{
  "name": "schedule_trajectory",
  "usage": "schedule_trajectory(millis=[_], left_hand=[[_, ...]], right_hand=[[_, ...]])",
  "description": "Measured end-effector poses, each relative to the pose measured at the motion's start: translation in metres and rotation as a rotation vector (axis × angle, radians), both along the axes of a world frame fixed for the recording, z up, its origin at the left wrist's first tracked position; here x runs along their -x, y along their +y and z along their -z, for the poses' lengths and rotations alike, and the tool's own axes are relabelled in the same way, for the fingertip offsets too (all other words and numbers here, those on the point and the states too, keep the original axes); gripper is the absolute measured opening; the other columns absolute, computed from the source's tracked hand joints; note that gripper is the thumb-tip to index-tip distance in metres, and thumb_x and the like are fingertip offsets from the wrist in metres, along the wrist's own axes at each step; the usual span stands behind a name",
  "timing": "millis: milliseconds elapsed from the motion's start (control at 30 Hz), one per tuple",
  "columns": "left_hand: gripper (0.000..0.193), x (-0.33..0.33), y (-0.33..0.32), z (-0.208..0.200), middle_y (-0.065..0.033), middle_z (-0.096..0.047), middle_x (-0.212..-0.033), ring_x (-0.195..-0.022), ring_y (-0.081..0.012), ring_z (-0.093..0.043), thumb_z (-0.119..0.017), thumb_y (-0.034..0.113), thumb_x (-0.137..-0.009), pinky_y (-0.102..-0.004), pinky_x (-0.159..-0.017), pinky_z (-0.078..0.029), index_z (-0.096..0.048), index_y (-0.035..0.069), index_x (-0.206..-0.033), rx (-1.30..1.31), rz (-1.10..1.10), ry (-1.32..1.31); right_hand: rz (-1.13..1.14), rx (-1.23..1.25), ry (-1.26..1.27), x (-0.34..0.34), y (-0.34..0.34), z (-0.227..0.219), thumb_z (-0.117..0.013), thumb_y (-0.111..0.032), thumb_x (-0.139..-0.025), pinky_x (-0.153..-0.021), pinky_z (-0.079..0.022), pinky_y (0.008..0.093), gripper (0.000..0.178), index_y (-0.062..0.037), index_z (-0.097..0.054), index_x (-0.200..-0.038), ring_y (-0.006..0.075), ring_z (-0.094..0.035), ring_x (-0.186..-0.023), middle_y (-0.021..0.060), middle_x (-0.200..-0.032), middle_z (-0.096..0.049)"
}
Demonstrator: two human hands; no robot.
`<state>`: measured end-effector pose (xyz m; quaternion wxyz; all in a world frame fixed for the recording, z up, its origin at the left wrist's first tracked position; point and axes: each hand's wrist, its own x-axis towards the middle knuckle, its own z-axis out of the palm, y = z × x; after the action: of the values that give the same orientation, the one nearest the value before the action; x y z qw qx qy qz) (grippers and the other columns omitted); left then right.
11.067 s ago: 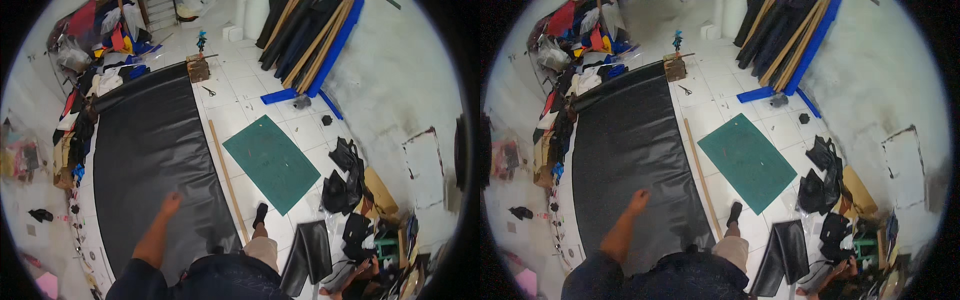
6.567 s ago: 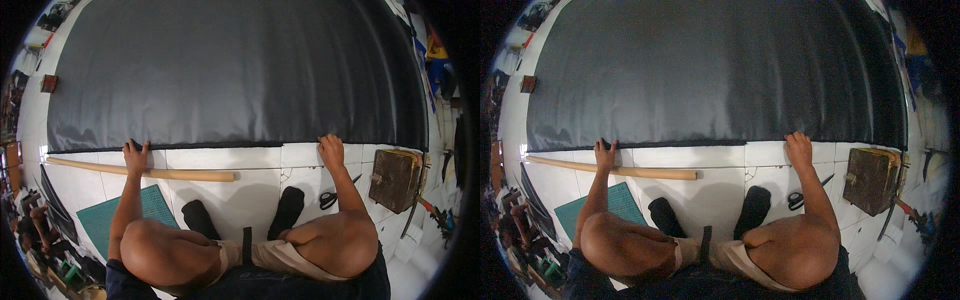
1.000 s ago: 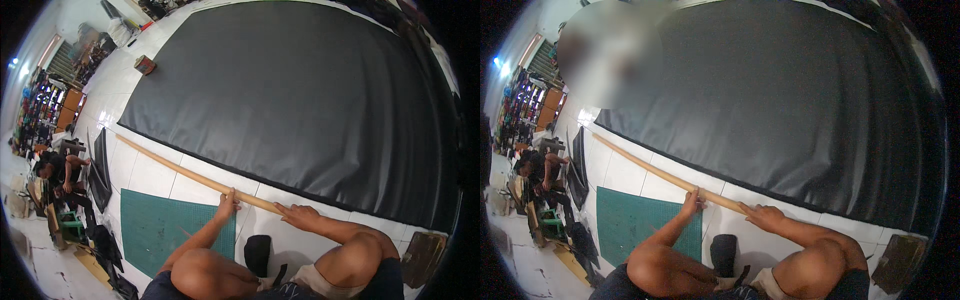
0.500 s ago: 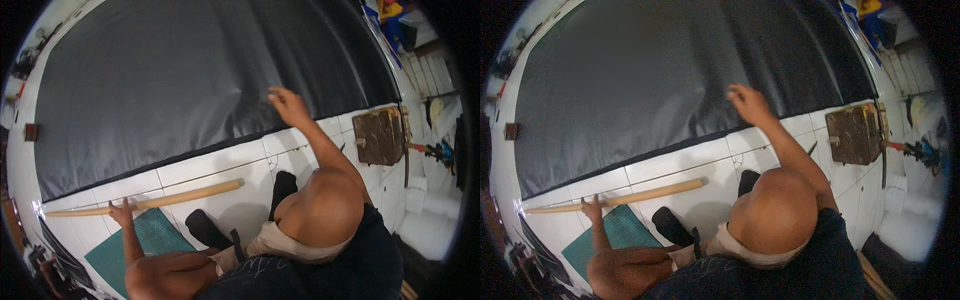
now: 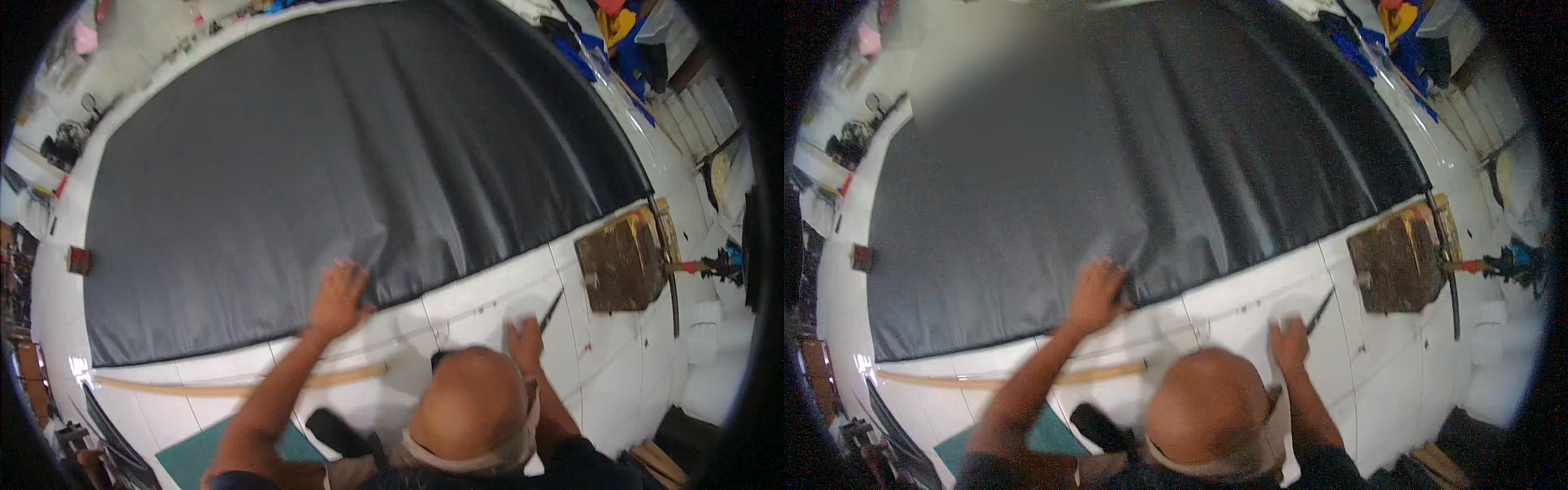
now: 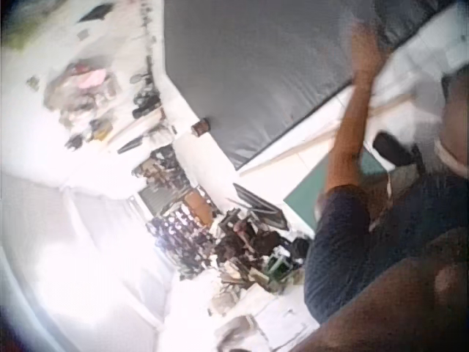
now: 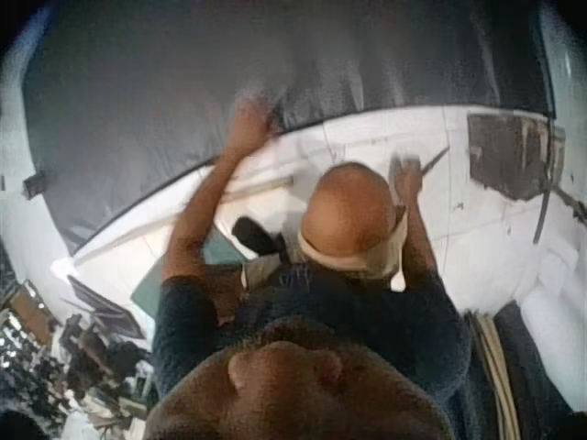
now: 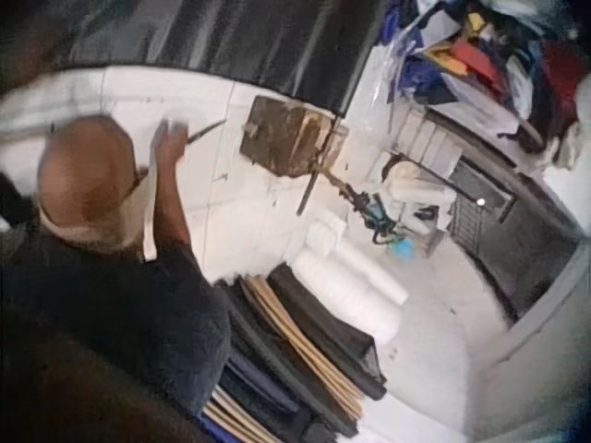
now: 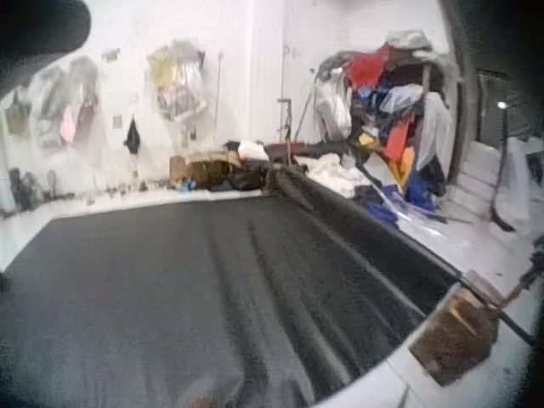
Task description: The person cuts a large sheet of dark textile material using shears on the floor of a workshop, aligning the material with a wooden rod and moving it as they proceed.
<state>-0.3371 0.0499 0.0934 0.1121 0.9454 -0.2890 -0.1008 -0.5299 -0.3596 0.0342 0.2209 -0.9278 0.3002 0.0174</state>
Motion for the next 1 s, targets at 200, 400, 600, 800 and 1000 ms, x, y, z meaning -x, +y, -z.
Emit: schedule_trajectory(millis=[200,400,600,800,1000], left_hand=[[0.084,0.029,-0.09,0.071,-0.0257,-0.011,-0.159,-0.148,-0.0398,-0.009,-0.045,0.059,-0.094,-0.0555,-0.118,-0.006,-0.021,0.004,-0.153,0.001,-0.103,0.018],[0.086,0.03,-0.084,0.069,-0.0253,-0.013,-0.158,-0.148,-0.0403,-0.011,-0.045,0.061,-0.092,-0.0569,-0.117,-0.005,-0.022,0.004,-0.152,0.015,-0.117,0.055],[0.069,0.02,-0.083,0.055,-0.0244,-0.027,-0.152,-0.143,-0.0414,-0.023,-0.063,0.045,-0.086,-0.0578,-0.116,-0.014,-0.044,0.004,-0.137,0.177,-0.121,0.041],[0.038,0.038,-0.099,0.058,-0.0177,-0.054,-0.124,-0.12,-0.0389,-0.048,-0.07,0.015,-0.08,-0.06,-0.109,-0.03,-0.061,0.005,-0.116,0.332,-0.158,-0.025],[0.025,0.037,-0.106,0.064,-0.0133,-0.058,-0.102,-0.102,-0.0343,-0.056,-0.067,0.008,-0.083,-0.0605,-0.108,-0.032,-0.067,0.004,-0.107,0.449,-0.275,-0.003]], right_hand=[[0.265,-0.143,0.017,0.051,-0.004,0.007,-0.078,-0.03,-0.077,-0.078,-0.049,0.0432,0.051,0.0006,-0.051,-0.108,0.0335,-0.06,-0.088,0.0184,-0.096,-0.058],[0.495,-0.33,0.133,0.049,-0.006,-0.014,-0.082,-0.023,-0.072,-0.07,-0.051,0.0362,0.051,0.0023,-0.051,-0.103,0.0252,-0.062,-0.073,0.0145,-0.081,-0.064],[0.415,-0.452,0.099,0.043,-0.016,-0.019,-0.081,-0.021,-0.074,-0.068,-0.051,0.0328,0.055,0.0066,-0.051,-0.11,0.0222,-0.063,-0.074,0.0136,-0.082,-0.066],[0.421,-1.164,-0.001,0.034,0.032,-0.014,-0.074,-0.011,-0.082,-0.069,-0.05,0.0303,0.022,-0.0005,-0.061,-0.095,0.0141,-0.061,-0.082,0.0088,-0.088,-0.064],[0.089,-1.097,0.384,0.017,0.078,-0.038,-0.068,-0.024,-0.091,-0.06,-0.044,0.0278,0.02,-0.0087,-0.057,-0.085,0.0099,-0.052,-0.065,-0.0002,-0.07,-0.055]])
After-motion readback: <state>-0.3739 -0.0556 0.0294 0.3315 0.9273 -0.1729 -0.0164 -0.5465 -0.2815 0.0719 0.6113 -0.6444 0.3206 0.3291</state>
